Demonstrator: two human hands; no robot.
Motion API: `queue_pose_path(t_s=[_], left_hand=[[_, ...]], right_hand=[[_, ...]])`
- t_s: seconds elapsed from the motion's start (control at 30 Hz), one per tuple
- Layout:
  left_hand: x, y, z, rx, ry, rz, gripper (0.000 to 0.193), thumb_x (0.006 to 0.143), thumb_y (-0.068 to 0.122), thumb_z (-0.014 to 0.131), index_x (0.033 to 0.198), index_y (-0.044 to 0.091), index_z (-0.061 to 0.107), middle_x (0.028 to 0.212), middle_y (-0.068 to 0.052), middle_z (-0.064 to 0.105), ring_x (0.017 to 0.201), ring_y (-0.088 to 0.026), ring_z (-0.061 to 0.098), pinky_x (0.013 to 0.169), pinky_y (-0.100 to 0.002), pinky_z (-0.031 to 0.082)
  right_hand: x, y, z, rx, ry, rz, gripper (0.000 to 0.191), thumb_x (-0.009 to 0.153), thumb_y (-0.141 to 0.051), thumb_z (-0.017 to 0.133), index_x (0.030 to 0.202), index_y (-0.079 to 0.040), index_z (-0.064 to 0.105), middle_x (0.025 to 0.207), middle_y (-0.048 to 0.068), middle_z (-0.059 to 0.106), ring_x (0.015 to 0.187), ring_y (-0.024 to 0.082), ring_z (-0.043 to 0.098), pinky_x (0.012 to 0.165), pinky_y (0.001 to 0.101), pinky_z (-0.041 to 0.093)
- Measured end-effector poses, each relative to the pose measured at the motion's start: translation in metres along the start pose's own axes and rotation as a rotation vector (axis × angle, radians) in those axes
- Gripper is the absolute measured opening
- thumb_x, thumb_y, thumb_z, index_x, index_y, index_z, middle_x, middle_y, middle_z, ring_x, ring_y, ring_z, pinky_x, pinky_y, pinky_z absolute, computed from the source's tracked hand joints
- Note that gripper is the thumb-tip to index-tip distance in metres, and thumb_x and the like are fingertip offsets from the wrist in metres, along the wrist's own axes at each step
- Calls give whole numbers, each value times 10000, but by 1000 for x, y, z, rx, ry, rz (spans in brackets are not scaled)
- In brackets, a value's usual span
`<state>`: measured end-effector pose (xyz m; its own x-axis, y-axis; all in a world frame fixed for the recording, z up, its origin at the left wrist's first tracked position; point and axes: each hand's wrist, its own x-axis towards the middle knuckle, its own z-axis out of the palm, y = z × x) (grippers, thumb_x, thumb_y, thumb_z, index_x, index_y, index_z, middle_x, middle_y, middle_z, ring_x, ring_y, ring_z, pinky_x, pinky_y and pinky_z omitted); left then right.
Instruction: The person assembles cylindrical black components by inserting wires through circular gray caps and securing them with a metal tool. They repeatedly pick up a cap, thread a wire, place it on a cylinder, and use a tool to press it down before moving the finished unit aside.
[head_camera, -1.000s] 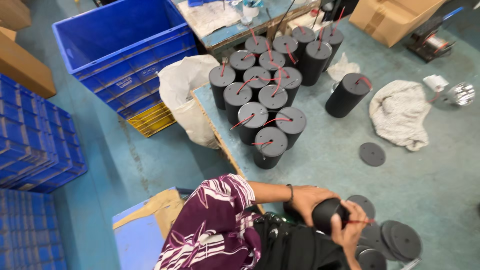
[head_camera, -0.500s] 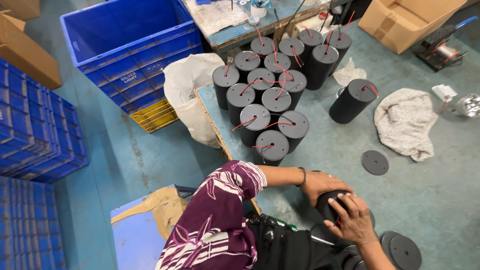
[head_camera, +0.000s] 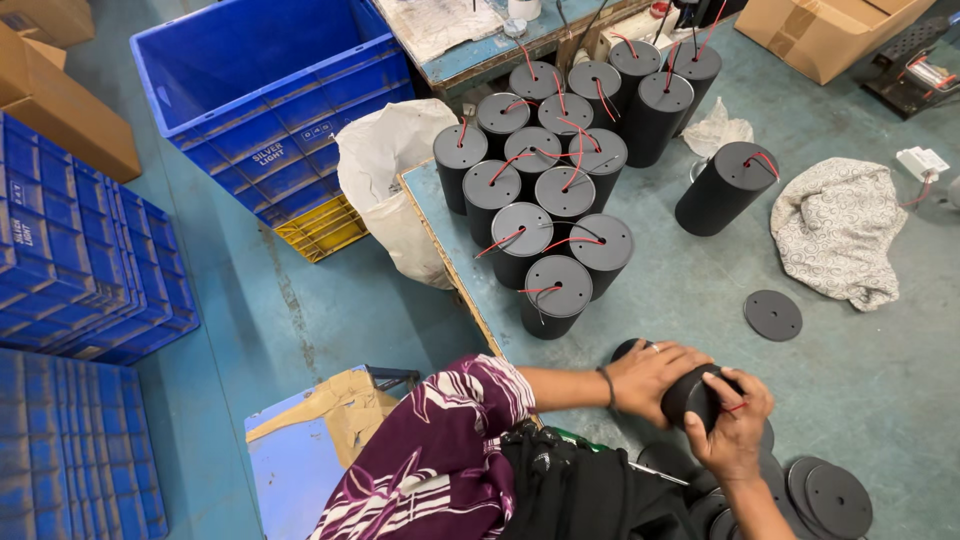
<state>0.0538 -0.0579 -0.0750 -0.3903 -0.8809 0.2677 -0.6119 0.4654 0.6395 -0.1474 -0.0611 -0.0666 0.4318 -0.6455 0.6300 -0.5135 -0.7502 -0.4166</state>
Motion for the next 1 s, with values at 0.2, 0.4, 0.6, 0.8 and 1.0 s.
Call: queue_pose_path(t_s=[0.2,0.4,0.6,0.8,1.0], left_hand=[[-24,30,29,99,194,-91,1034,595,361,836,1525,174,424,1514,-103,504,1439,-380,451,1024,-817,285],[-32,42,50,134,217,-13,943,652,420,837,1498,186,491,1517,-98,506,1457,-371,437,1105,-864,196],[-41,46,62,201,189,151,931,663,437,858,1495,221,501,1525,-94,505,1454,-372,434,1104,-884,177],[-7,18,18,77,-126,267,1126,454,395,918,1468,214,462,1460,-72,531,1384,-376,454,1023,-846,221],[45,-16,-30,-175,-533,328,1135,457,310,911,1487,225,441,1423,-44,568,1366,-310,504,978,-624,400]], right_hand=[[-21,-26,6,-2,142,236,588,982,-481,557,1343,-17,568,1412,196,471,1337,373,407,1191,505,301],[-42,-52,19,-62,359,526,558,1092,-453,489,1402,10,516,1409,224,490,1355,380,409,1210,516,273],[-40,-53,20,146,543,1470,550,1021,-471,505,1360,-38,498,1361,192,495,1299,348,441,1109,486,322],[-48,-76,18,36,485,802,592,984,-411,572,1425,-24,500,1479,227,460,1386,365,399,1171,514,310],[-18,-23,-22,-264,-90,-299,604,885,-516,671,1350,-147,561,1379,135,491,1313,339,430,1134,512,353]])
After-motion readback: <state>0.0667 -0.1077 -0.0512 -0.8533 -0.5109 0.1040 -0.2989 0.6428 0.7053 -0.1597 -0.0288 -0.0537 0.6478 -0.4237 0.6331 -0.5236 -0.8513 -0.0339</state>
